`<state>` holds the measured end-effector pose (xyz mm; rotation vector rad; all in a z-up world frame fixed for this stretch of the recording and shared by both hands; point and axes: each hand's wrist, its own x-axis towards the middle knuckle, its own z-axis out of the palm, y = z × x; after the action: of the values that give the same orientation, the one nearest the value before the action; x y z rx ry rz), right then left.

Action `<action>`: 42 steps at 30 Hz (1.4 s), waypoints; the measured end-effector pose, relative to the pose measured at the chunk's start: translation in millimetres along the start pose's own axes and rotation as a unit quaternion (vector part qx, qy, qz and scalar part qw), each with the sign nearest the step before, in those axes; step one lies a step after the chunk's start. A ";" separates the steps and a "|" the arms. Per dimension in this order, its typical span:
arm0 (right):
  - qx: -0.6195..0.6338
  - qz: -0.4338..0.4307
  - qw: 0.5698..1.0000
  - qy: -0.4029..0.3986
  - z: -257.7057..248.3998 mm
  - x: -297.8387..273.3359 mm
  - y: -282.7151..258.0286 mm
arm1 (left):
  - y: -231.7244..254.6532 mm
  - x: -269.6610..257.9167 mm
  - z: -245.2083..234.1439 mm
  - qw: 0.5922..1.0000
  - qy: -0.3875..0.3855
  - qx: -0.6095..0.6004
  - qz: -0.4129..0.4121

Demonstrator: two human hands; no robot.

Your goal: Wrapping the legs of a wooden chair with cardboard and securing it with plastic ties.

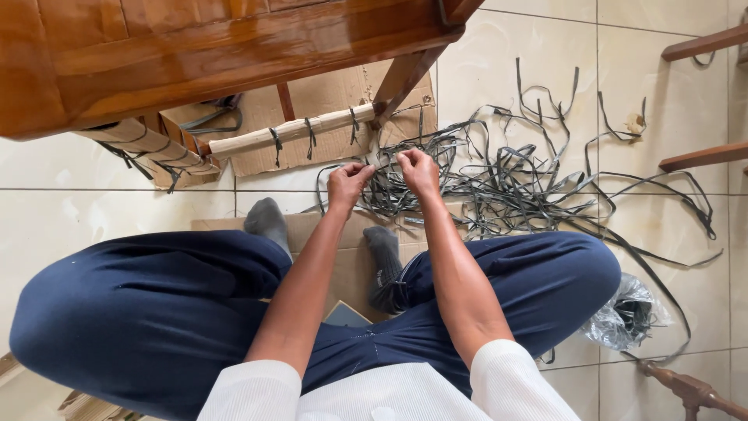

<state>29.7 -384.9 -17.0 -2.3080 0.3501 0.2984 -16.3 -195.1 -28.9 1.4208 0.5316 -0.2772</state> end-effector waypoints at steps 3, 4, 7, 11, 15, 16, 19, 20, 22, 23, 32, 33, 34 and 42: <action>0.196 -0.054 0.976 -0.077 11.5 6.5 9.4 | -12.9 9.3 -1.8 0.998 -0.017 -0.068 -0.003; 0.195 -0.054 0.976 -0.078 9.9 0.1 -3.0 | -11.4 8.0 -2.0 0.998 -0.016 -0.068 -0.003; 0.281 0.020 0.929 -0.239 5.7 -17.1 -40.3 | -7.1 8.4 -3.2 0.997 -0.020 -0.065 0.025; 0.340 0.088 0.889 -0.292 9.4 -32.0 -67.8 | 0.1 4.3 -15.1 0.990 0.032 -0.059 0.120; 0.302 0.094 0.895 -0.314 13.8 -35.7 -84.2 | 13.6 -1.6 -36.2 0.980 0.071 -0.161 0.097; 0.300 0.091 0.894 -0.320 17.0 -35.5 -86.7 | 15.6 -0.4 -44.3 0.979 0.076 -0.162 0.099; 0.285 0.099 0.890 -0.341 32.8 -35.0 -87.2 | 23.4 -0.4 -70.9 0.962 0.124 -0.209 0.126; 0.280 0.085 0.891 -0.348 41.0 -33.6 -83.5 | 28.2 -2.2 -80.3 0.957 0.145 -0.211 0.138; 0.274 0.069 0.889 -0.360 58.3 -32.9 -79.9 | 32.4 -5.4 -98.8 0.950 0.172 -0.213 0.153; 0.300 0.064 0.871 -0.384 66.3 -32.8 -80.2 | 32.5 -6.1 -107.0 0.956 0.183 -0.160 0.162; 0.304 0.060 0.877 -0.366 108.6 -36.2 -117.6 | 57.9 -24.7 -152.1 0.949 0.247 0.102 0.170; 0.282 0.066 0.892 -0.346 112.5 -35.5 -118.1 | 63.0 -24.7 -157.8 0.945 0.258 0.116 0.161; 0.280 0.064 0.892 -0.349 119.7 -35.1 -113.4 | 72.2 -24.4 -165.0 0.945 0.262 0.114 0.161; 0.179 0.127 0.896 -0.387 173.9 -56.4 -94.6 | 105.9 4.6 -205.3 0.867 0.269 0.272 0.320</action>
<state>-9.4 -186.3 -54.2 -1.6130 0.2621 1.1373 1.5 22.2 47.6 2.1581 0.4041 0.5712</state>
